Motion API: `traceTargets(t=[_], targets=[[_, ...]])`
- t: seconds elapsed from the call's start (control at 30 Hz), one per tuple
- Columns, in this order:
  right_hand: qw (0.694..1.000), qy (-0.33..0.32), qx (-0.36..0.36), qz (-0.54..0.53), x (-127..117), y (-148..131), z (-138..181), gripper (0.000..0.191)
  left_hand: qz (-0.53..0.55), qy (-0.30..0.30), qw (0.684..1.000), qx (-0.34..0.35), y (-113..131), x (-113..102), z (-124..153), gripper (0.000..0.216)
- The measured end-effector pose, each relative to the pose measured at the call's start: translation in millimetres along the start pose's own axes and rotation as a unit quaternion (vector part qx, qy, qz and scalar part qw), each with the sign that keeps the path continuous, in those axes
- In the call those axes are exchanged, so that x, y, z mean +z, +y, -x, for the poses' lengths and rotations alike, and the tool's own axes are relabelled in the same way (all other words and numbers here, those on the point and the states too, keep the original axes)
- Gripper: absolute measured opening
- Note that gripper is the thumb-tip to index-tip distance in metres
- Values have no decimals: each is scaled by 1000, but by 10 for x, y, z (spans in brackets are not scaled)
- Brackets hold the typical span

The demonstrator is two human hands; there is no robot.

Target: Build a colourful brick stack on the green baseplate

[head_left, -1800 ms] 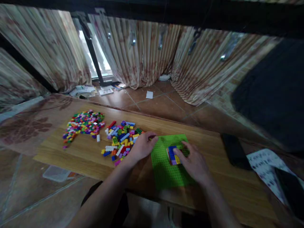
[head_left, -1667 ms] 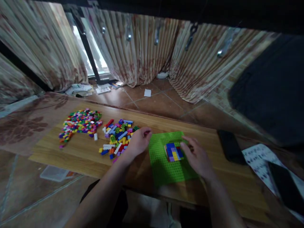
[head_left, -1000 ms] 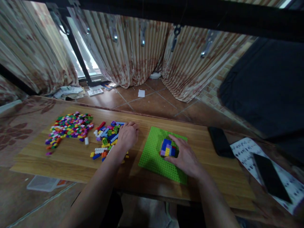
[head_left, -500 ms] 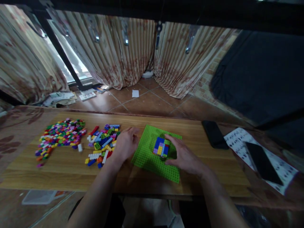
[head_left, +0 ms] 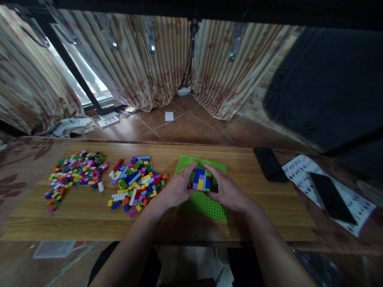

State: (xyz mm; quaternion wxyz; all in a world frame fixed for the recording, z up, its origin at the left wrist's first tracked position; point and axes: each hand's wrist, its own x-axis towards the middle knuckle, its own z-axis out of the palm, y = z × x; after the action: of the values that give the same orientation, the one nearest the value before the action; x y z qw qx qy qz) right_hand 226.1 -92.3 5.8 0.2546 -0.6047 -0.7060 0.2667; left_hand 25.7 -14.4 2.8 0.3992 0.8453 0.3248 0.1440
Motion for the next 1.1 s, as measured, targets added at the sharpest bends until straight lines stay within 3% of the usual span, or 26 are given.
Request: traceTargets(t=[0.47,0.67,1.1], targets=[[1000,13,-15,-4,87,51,-26,86,-17,31,999,12,2,63,14,84],[1000,18,-6,-17,99,57,-26,85,-13,37,999,-16,48,84,9,87],[999,-2,22,-23,100,79,-35,94,-6,41,999,5,-37,125,15,91]])
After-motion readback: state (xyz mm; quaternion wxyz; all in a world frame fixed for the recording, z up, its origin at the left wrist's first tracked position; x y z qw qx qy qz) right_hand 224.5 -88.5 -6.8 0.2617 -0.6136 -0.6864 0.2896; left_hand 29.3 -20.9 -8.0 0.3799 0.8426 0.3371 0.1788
